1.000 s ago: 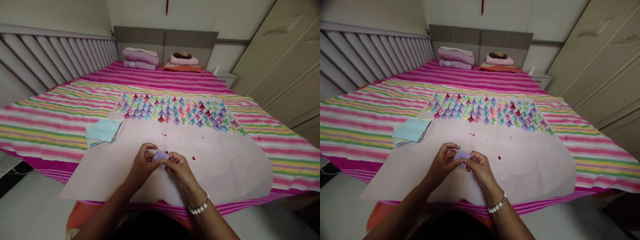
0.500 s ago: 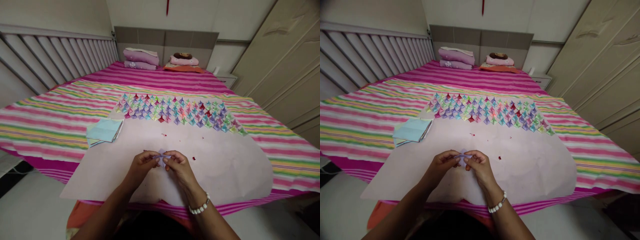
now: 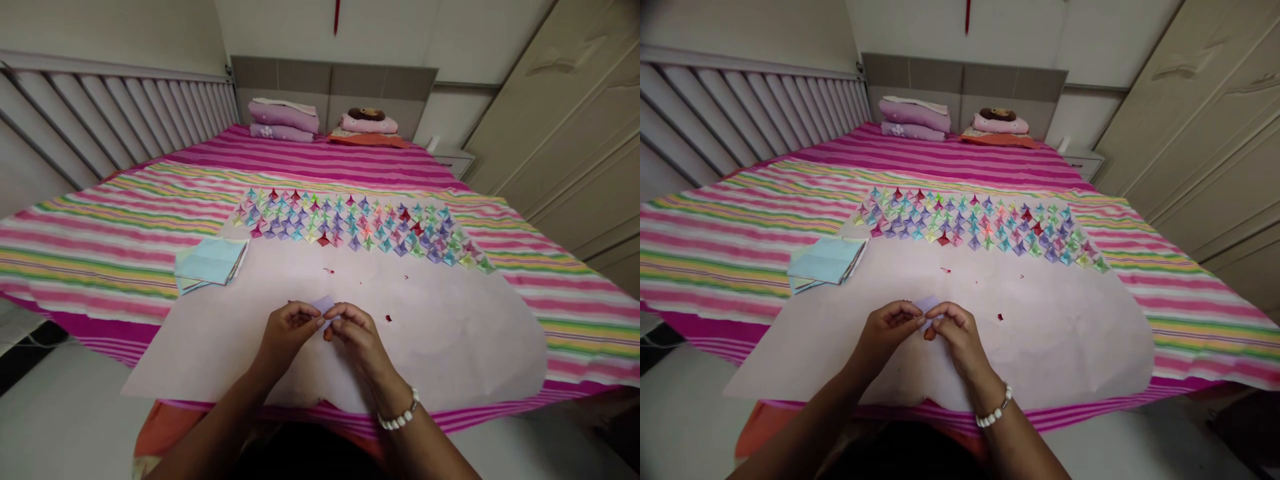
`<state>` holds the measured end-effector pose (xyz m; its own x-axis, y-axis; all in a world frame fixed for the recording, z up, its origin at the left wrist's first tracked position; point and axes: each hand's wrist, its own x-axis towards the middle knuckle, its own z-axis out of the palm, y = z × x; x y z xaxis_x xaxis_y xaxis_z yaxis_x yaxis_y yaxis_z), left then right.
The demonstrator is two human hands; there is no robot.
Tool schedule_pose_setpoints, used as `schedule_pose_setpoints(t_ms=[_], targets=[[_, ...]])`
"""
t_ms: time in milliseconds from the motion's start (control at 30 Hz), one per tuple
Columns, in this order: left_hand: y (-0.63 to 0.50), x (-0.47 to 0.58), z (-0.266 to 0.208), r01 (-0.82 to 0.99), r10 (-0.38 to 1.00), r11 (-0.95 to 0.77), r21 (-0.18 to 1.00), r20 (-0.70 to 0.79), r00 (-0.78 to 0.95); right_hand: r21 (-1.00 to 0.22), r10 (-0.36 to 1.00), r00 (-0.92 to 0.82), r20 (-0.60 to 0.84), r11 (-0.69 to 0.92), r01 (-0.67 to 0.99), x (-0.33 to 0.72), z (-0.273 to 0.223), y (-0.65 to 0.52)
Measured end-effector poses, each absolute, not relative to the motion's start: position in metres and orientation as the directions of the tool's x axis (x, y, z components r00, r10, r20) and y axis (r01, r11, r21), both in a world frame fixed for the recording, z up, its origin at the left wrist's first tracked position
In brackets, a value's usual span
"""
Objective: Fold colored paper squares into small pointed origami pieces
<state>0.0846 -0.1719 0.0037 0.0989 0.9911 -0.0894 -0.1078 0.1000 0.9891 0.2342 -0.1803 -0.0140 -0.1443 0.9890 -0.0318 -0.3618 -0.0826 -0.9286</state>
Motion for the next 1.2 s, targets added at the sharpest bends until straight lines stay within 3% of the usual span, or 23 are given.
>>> schedule_pose_setpoints(t_ms=[167, 367, 667, 900, 1033, 1200], targets=[[-0.172, 0.084, -0.001, -0.026, 0.998, 0.010, 1.000, -0.008, 0.065, -0.962, 1.000, -0.011, -0.019, -0.021, -0.273, 0.234, -0.014, -0.175], [-0.170, 0.079, -0.001, 0.112, 0.954, -0.211, 0.971, 0.180, 0.241, -0.964, 0.999, -0.035, 0.000, -0.010, -0.265, 0.236, -0.012, -0.174], [-0.166, 0.072, 0.003, 0.289, 0.967, -0.098, 0.952, 0.022, 0.255, -0.989, 0.999, -0.010, 0.050, 0.048, -0.137, 0.239, -0.013, -0.172], [-0.163, 0.070, -0.006, 0.370, 0.945, -0.269, 0.889, 0.170, 0.278, -0.981, 0.981, -0.056, 0.184, 0.187, 0.052, 0.242, -0.012, -0.174], [-0.163, 0.070, -0.004, 0.392, 0.941, -0.294, 0.872, 0.194, 0.276, -0.942, 0.951, -0.129, 0.281, 0.299, 0.153, 0.243, -0.009, -0.174], [-0.164, 0.069, 0.001, 0.389, 0.927, -0.298, 0.872, 0.167, 0.336, -0.934, 0.948, -0.145, 0.283, 0.307, 0.182, 0.243, -0.006, -0.173]])
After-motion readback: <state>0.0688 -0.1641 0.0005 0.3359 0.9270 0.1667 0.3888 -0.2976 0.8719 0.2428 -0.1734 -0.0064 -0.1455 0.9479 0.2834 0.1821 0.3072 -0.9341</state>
